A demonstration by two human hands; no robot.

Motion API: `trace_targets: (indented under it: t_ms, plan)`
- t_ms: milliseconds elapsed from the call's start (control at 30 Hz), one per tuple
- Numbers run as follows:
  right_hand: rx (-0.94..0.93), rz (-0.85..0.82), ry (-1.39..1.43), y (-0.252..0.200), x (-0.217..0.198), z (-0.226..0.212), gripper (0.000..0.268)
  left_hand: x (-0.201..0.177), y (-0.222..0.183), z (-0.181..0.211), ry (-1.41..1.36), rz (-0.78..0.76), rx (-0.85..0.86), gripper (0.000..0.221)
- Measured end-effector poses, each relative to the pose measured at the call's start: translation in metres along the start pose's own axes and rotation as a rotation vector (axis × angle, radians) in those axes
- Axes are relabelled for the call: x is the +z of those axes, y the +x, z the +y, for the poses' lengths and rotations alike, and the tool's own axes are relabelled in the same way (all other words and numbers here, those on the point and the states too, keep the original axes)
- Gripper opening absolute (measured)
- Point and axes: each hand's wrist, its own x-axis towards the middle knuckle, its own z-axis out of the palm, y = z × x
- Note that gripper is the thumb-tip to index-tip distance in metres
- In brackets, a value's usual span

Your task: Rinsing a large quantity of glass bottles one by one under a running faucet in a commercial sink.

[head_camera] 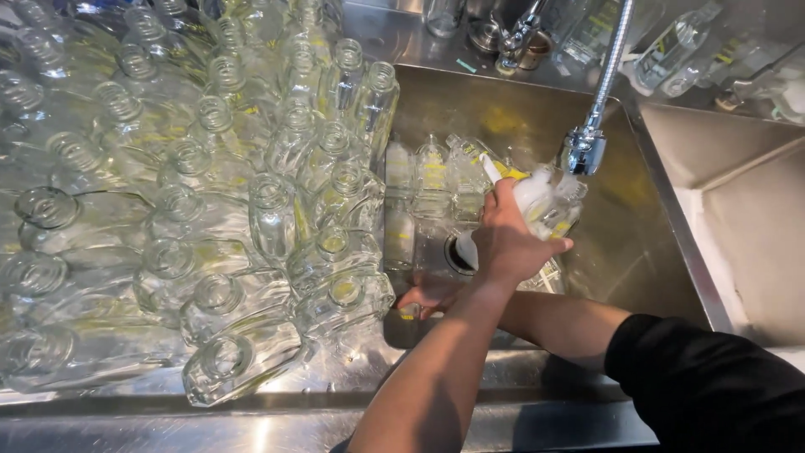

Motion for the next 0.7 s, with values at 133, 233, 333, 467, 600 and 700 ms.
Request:
trace_targets:
  t_ms: [133,233,333,467,600,700]
  plan:
    - [0.027,0.096,-0.106,0.028,-0.014,0.011,0.071,-0.007,-0.003,0.001,0.022,0.02,-0.054,0.097]
    - [0.05,0.171,-0.184,0.042,-0.019,0.023,0.073,-0.005,-0.003,0.002,0.049,0.015,-0.067,0.098]
    - [0.081,0.256,-0.254,0.04,-0.014,0.034,0.075,-0.009,-0.004,0.01,0.022,0.006,-0.119,0.094]
    - [0.101,0.349,-0.375,0.042,-0.006,0.014,0.077,-0.014,-0.002,0.006,0.025,0.013,-0.083,0.097]
    - [0.183,0.496,-0.466,-0.02,0.019,0.004,0.08,-0.006,0.004,0.005,0.052,0.019,-0.046,0.1]
    - [0.233,0.601,-0.542,-0.079,0.04,-0.031,0.082,-0.007,0.006,0.0,0.05,0.038,-0.009,0.099]
